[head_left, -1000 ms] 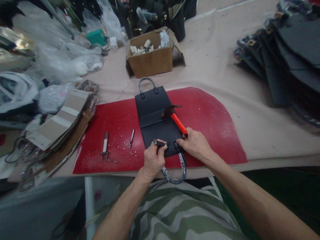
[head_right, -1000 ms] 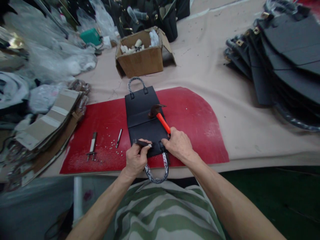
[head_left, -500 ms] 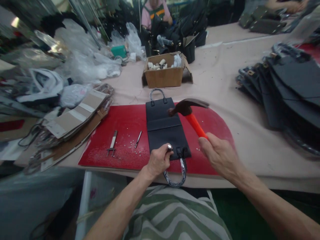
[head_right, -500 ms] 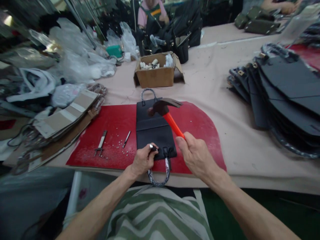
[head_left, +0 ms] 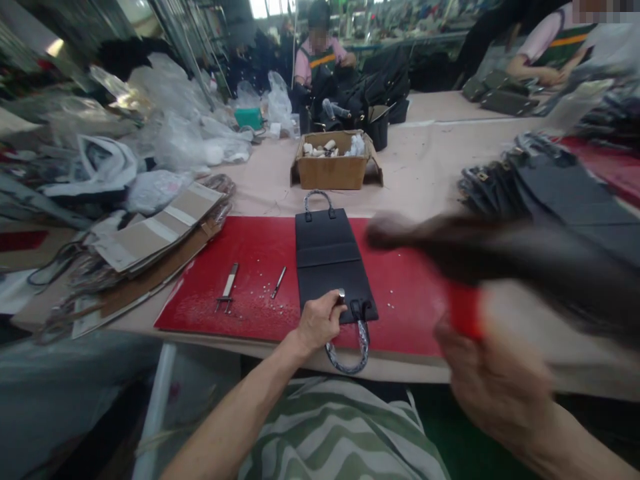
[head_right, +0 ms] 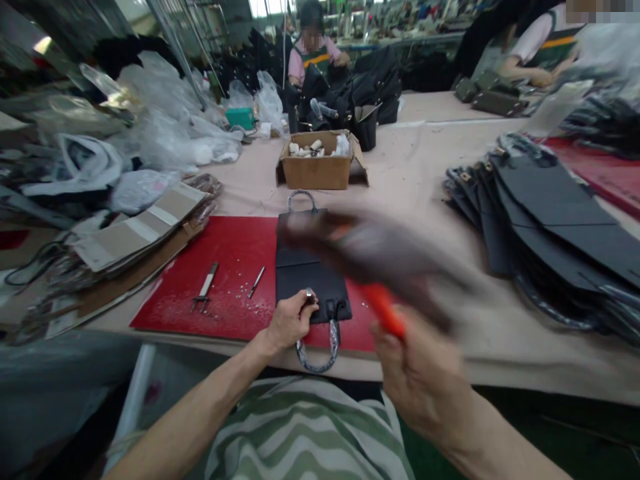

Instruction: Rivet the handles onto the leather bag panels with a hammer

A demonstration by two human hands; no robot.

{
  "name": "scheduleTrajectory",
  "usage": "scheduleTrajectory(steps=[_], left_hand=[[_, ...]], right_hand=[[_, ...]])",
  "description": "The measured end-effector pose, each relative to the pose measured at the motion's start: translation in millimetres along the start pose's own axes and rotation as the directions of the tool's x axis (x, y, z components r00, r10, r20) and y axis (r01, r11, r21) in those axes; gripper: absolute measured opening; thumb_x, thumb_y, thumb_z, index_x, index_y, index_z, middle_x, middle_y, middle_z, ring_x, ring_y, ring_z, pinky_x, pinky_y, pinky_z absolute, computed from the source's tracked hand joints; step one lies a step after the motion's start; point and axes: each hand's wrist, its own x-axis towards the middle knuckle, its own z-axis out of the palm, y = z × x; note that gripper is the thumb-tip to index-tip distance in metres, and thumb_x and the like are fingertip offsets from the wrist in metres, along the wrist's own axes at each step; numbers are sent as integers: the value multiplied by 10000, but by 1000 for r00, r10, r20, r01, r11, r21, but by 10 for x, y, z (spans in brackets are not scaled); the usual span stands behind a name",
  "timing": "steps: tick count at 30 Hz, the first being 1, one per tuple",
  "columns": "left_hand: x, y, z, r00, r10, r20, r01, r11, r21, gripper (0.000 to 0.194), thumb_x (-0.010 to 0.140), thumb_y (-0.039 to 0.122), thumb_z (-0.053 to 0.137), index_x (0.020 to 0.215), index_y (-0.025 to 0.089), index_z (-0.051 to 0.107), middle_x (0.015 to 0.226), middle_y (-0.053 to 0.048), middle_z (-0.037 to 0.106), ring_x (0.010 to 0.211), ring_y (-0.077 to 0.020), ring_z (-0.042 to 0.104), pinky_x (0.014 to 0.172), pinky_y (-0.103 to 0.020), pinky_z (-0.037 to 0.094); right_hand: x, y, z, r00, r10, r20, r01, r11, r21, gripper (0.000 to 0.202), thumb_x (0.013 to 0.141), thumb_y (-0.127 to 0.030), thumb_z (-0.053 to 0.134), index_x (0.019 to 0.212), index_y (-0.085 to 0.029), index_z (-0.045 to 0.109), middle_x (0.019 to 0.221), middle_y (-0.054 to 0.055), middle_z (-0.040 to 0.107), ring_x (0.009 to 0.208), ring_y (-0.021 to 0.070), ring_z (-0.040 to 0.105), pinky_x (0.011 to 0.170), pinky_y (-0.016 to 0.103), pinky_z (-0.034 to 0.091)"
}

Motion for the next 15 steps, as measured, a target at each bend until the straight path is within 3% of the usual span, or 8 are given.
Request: scheduleTrajectory(steps=[3, 5, 8, 11, 15], left_hand=[[0, -5, 5, 1000, 18, 1, -18, 1000, -1, 149, 874, 149, 517, 1003, 197, 576, 879, -65, 708, 825, -202, 702, 719, -281, 543], [-2, -8, 9, 1000, 10, 0, -10, 1000, 0, 146, 880, 159, 516, 1009, 196, 575, 893, -70, 709, 834, -205, 701, 726, -287, 543], [-6, 0, 5, 1000, -22, 9, 22, 1000, -4, 126, 887, 170, 513, 995, 196, 572, 893, -72, 704, 831, -208, 696, 732, -296, 541], [-7, 20, -15, 998, -48, 27, 49, 998, -31, 115, 881, 171, 524, 980, 203, 572, 895, -66, 703, 850, -205, 693, 751, -298, 539], [18, 46, -49, 992, -125, 3, 124, 979, -163, 96, 874, 173, 533, 944, 207, 588, 884, -42, 699, 835, -175, 682, 775, -289, 532]], right_hand=[[-15, 67, 86, 984, -23, 176, 25, 1000, -6, 335, 939, -457, 360, 692, -250, 451, 488, 1, 484, 383, 148, 382, 463, 318, 175], [36, 129, 109, 969, 50, 241, -54, 999, 7, 318, 932, -470, 370, 713, -249, 438, 479, -21, 462, 384, 144, 364, 471, 311, 176], [195, 237, 213, 950, 194, 245, -226, 968, 111, 338, 933, -473, 350, 687, -246, 399, 500, -27, 463, 439, 145, 405, 492, 290, 245], [389, 371, 507, 910, 293, 295, -359, 911, 203, 351, 926, -442, 356, 647, -236, 413, 522, -22, 487, 480, 142, 443, 501, 271, 285], [559, 527, 936, 872, 358, 333, -423, 894, 148, 280, 912, -386, 426, 723, -199, 515, 590, -1, 554, 539, 149, 508, 521, 261, 314]])
